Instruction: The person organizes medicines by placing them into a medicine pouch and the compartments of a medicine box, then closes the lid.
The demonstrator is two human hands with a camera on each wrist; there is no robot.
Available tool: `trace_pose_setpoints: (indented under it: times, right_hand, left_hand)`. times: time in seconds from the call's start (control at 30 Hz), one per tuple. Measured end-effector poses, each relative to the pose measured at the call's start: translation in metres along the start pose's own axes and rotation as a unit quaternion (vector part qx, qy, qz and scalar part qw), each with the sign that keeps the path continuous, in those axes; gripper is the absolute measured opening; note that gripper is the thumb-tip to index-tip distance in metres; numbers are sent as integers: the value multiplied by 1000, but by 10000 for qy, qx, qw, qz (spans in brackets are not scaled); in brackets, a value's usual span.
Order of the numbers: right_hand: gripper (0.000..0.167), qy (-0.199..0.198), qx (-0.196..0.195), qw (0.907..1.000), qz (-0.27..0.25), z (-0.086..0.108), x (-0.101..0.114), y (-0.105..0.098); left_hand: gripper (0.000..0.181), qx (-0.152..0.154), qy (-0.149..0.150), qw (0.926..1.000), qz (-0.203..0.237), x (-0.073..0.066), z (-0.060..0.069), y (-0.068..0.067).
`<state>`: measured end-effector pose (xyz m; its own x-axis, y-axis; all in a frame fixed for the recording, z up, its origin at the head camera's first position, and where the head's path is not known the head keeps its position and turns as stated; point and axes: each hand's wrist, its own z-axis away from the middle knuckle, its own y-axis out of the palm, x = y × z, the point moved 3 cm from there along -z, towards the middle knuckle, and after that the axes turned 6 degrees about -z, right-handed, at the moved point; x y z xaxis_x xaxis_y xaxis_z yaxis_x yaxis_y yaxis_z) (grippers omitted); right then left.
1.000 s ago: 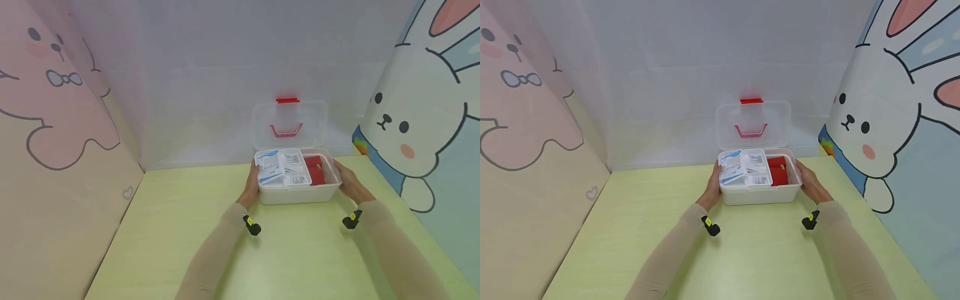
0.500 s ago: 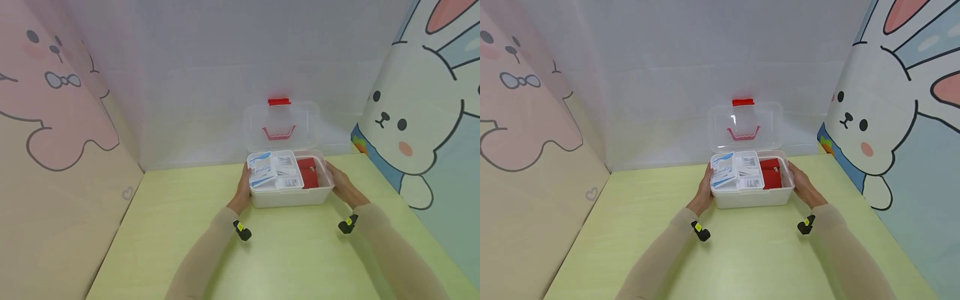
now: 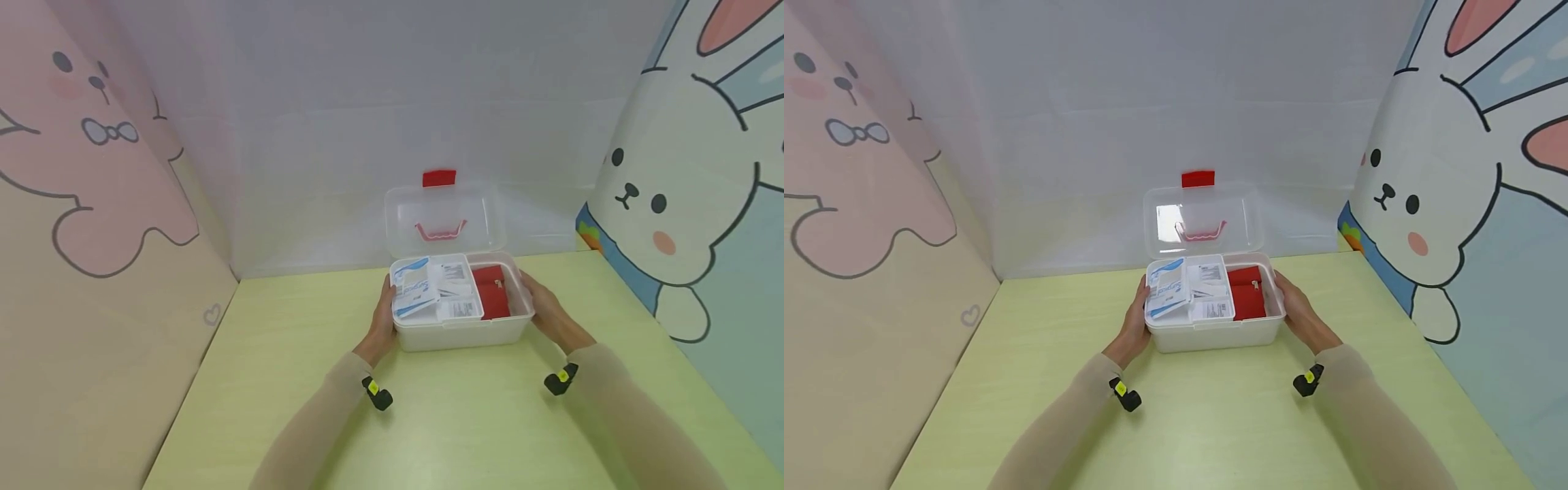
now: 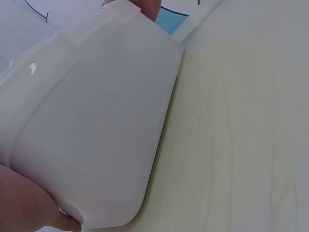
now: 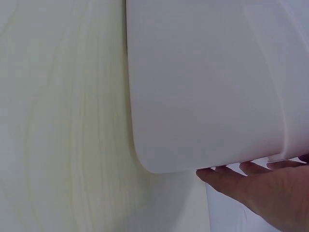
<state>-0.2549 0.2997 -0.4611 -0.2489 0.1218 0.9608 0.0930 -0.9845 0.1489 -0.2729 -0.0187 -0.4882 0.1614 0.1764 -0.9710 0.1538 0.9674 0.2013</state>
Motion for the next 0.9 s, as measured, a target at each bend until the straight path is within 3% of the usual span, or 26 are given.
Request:
trace_pose_setpoints:
  times: [0.37, 0.9]
  right_hand:
    - [65, -151, 197, 9997, 54, 15, -6, 26]
    - [59, -359, 431, 9980, 298, 39, -23, 56]
  left_hand:
    - [60, -132, -59, 9998, 127, 0, 26, -22]
    - [58, -229, -183, 9994, -183, 1, 64, -46]
